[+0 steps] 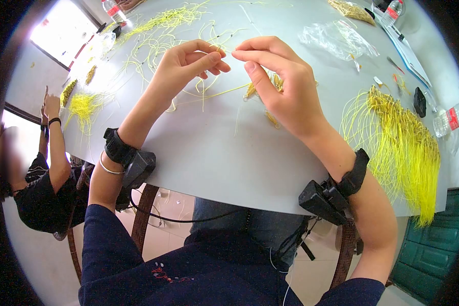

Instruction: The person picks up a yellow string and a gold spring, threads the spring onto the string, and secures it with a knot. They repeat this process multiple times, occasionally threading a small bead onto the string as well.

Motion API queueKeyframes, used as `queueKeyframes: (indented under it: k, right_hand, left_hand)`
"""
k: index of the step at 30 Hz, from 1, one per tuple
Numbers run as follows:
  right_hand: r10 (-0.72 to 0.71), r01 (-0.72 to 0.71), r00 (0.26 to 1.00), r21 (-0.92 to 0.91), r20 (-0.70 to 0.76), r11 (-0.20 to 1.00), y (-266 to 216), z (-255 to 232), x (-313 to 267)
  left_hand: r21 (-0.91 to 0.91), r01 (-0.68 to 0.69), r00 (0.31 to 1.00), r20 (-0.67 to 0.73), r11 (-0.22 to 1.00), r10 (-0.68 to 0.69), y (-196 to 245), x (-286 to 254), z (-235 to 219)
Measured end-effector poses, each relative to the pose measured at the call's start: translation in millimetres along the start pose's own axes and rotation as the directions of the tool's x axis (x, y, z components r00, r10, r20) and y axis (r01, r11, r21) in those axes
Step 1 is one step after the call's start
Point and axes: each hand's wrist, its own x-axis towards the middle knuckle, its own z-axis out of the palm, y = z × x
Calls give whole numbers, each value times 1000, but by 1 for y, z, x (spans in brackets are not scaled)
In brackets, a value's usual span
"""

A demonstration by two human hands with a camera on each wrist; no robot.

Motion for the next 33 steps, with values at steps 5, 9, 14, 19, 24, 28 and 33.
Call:
queueKeyframes:
  k: [5,9,14,19,24,28,33]
  right_hand:
    - [13,-13,1000,-37,-18,999,0,0,0]
    - [60,-62,998,-53,-34,997,0,-1,1]
    - [49,-51,998,-49,-41,997,2,0,0]
    - [80,-81,997,-41,-24,996,4,1,-1]
    - [75,-77,997,-66,-30,995,2,0,-1]
    - [88,-89,996,-73,-23,993,3,0,-1]
    - [51,-51,999,-62,-1,997,6,2,-2]
  left_hand:
    - [22,1,1000,-6,1000,-1,1,-1,0]
    - [-3,28,1000,2,1000,-28,-2,0,0]
    - [-14,27,999,39,1000,-26,-3,0,0]
    - [-10,30,999,38,999,-30,-4,1,0]
    - [-10,46,998,39,999,-45,-3,0,1]
    - [-13,39,998,41,999,-39,-4,0,1]
    - [-8,49,996,69,999,-48,0,-2,4]
